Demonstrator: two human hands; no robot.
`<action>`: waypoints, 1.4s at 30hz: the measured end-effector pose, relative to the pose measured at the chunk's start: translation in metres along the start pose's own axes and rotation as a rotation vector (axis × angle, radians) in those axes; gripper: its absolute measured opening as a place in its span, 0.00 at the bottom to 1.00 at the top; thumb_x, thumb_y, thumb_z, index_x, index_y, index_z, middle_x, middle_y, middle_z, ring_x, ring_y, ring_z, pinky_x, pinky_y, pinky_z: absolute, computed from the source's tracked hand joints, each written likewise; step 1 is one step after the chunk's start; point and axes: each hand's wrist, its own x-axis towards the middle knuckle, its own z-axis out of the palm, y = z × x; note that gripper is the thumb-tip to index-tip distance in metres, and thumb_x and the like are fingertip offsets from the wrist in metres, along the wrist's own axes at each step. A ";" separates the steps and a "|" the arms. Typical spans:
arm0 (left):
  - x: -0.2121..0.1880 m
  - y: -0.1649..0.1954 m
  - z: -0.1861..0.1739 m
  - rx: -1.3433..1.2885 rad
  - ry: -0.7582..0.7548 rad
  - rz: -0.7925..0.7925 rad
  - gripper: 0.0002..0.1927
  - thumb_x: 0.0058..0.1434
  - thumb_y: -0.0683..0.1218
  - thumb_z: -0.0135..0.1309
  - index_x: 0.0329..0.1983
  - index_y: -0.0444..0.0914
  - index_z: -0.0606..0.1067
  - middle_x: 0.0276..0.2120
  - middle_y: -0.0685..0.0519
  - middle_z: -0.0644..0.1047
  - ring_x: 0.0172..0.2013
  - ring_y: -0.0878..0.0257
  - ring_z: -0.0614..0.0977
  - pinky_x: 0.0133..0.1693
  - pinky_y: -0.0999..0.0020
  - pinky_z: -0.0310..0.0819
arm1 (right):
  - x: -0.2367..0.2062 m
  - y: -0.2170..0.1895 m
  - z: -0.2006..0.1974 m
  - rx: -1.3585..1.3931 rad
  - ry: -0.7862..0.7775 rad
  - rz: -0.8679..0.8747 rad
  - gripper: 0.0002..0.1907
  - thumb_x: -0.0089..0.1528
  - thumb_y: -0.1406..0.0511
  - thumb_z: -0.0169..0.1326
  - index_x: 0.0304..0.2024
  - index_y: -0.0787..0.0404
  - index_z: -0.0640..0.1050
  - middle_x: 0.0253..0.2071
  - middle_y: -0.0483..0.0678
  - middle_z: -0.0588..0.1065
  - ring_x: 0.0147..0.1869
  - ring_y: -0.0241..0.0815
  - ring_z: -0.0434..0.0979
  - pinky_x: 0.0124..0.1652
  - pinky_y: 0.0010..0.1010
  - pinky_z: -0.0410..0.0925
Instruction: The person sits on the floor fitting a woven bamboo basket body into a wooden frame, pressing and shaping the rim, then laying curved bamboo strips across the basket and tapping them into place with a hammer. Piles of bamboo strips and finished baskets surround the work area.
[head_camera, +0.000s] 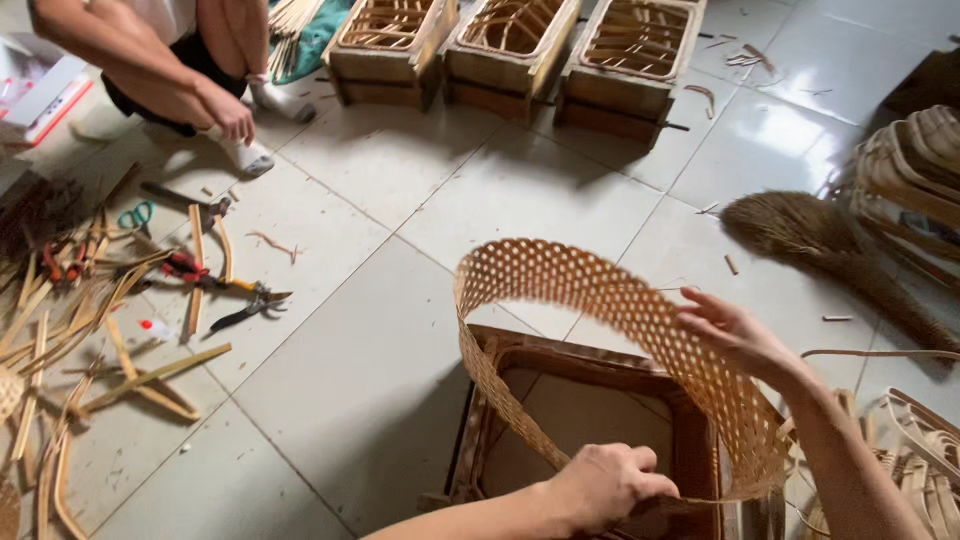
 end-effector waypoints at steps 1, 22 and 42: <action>0.007 -0.001 0.007 -0.027 -0.061 0.034 0.19 0.65 0.40 0.52 0.56 0.52 0.79 0.41 0.51 0.77 0.42 0.53 0.82 0.45 0.56 0.80 | 0.000 0.002 0.003 -0.125 0.004 0.089 0.38 0.62 0.55 0.49 0.74 0.49 0.59 0.64 0.53 0.75 0.63 0.52 0.79 0.58 0.48 0.76; -0.016 -0.066 -0.031 0.347 0.006 -0.273 0.42 0.52 0.33 0.59 0.73 0.40 0.64 0.23 0.50 0.79 0.20 0.60 0.81 0.26 0.65 0.79 | -0.073 -0.018 0.072 -0.387 -0.494 -0.123 0.32 0.70 0.45 0.37 0.67 0.57 0.66 0.60 0.56 0.75 0.59 0.46 0.79 0.57 0.42 0.71; 0.008 -0.082 -0.026 0.238 0.063 -0.253 0.09 0.60 0.39 0.59 0.43 0.40 0.74 0.28 0.49 0.82 0.31 0.53 0.85 0.34 0.59 0.80 | -0.103 -0.047 0.082 -0.499 -0.288 -0.229 0.10 0.65 0.62 0.53 0.48 0.55 0.78 0.29 0.51 0.82 0.28 0.48 0.81 0.32 0.43 0.73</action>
